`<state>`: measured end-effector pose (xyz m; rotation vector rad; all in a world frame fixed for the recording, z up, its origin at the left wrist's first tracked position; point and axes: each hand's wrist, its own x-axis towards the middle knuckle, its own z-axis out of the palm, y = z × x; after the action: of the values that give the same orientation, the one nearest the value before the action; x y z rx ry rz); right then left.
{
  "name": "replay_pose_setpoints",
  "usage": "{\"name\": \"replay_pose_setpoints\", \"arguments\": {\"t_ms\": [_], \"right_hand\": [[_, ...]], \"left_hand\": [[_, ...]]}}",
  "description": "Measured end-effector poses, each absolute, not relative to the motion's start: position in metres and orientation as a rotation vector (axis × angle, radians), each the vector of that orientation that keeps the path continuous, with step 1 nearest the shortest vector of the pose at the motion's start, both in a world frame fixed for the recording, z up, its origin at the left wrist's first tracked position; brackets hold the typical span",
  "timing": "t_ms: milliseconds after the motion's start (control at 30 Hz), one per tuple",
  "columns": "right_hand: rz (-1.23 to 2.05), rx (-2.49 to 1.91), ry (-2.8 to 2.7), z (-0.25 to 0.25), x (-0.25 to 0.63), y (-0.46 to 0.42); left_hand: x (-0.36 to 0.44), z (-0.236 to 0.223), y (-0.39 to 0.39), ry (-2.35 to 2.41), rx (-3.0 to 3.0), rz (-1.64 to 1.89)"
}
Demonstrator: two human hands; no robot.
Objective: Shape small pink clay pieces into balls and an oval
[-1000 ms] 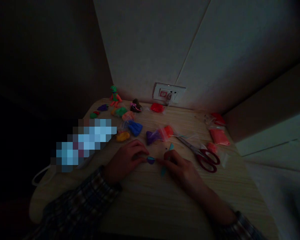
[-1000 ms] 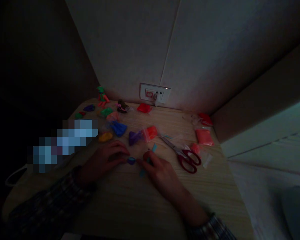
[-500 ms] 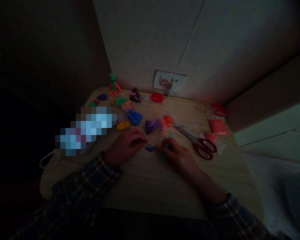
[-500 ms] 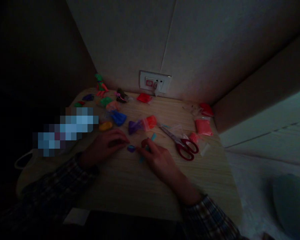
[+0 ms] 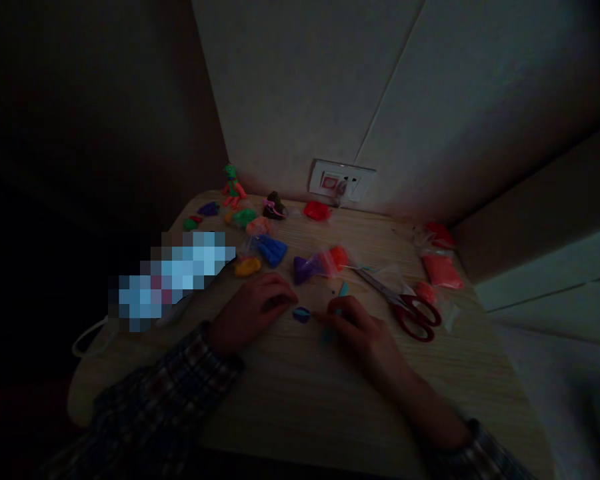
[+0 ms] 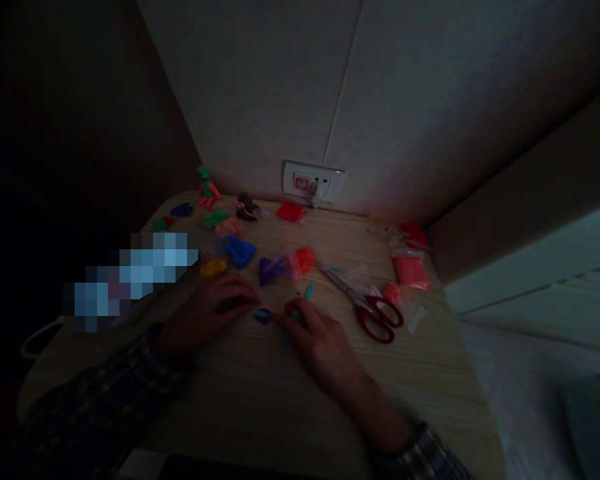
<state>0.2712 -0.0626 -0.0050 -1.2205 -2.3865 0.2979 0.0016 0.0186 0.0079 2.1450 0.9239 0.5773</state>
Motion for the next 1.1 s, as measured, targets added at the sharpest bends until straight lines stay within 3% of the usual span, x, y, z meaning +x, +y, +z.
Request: {"name": "replay_pose_setpoints", "arguments": {"t_ms": [1100], "right_hand": [[0.214,-1.233,-2.352,-0.004,0.271,-0.072]], "left_hand": [[0.003,0.009,0.014,0.921,2.199,0.625]]}}
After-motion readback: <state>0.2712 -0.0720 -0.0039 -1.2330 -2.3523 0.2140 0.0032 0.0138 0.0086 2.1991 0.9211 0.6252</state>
